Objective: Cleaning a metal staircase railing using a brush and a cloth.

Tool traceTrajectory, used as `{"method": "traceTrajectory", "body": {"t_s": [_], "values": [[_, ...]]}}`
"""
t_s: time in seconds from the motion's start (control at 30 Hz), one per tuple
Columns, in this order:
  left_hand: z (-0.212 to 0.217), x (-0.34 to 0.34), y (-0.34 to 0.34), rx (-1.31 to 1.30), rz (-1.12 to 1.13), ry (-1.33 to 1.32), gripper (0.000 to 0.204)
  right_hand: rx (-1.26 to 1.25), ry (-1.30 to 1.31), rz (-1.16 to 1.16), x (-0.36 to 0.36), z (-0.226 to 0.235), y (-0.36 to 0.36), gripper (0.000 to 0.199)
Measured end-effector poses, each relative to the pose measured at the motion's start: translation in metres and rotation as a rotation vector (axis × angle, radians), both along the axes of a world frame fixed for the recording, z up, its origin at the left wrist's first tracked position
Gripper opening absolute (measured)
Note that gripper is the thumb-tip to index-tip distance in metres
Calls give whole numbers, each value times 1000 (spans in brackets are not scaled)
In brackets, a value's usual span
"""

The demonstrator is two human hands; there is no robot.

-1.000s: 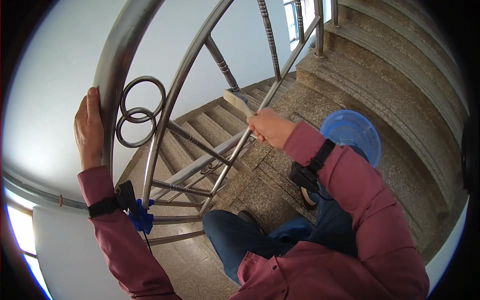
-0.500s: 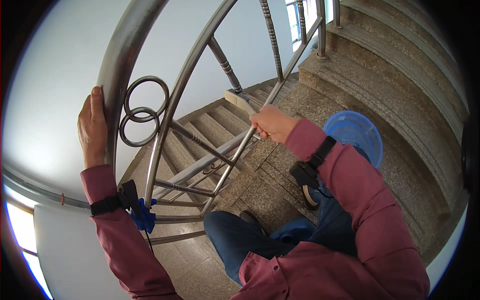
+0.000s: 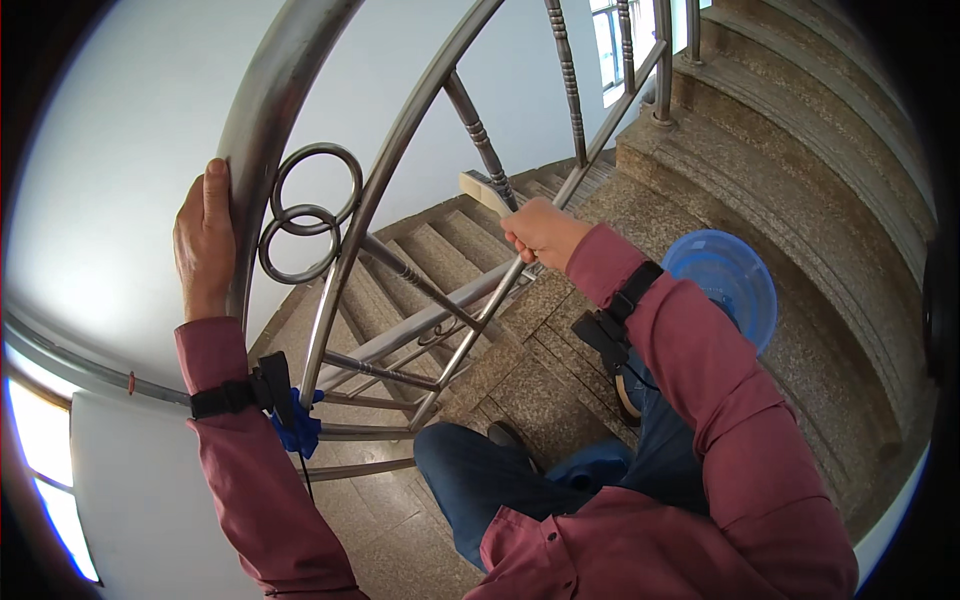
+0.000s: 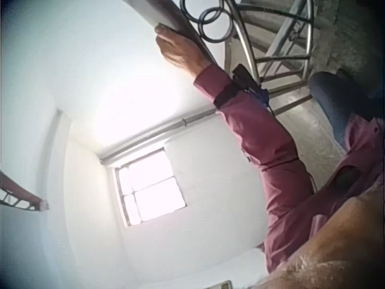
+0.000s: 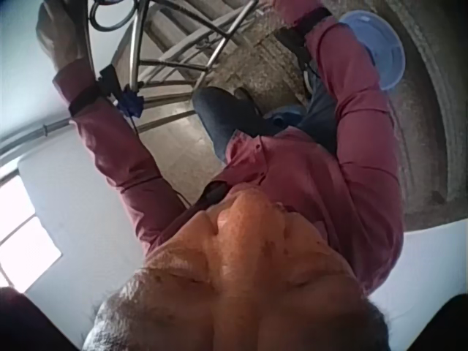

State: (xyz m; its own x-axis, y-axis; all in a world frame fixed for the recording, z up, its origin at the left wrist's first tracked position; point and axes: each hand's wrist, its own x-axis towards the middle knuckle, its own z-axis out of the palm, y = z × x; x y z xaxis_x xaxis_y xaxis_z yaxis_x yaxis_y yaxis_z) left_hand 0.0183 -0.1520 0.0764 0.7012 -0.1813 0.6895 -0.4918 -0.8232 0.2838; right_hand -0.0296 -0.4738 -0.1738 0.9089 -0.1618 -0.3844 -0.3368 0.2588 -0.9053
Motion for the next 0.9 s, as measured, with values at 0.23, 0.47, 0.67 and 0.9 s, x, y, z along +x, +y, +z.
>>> {"method": "traceTrajectory", "body": {"t_s": [0.23, 0.47, 0.67, 0.9], "values": [[4, -3, 3, -3, 33, 38, 74, -60, -76, 76, -36, -9, -20, 23], [3, -3, 4, -4, 42, 65, 74, -59, -34, 26, -16, 0, -15, 21], [3, -2, 1, 10, 70, 65, 72, -71, -9, 70, 3, -4, -9, 20], [4, -2, 5, -26, 53, 81, 68, -75, 21, 137, -43, 5, -32, 19]]}}
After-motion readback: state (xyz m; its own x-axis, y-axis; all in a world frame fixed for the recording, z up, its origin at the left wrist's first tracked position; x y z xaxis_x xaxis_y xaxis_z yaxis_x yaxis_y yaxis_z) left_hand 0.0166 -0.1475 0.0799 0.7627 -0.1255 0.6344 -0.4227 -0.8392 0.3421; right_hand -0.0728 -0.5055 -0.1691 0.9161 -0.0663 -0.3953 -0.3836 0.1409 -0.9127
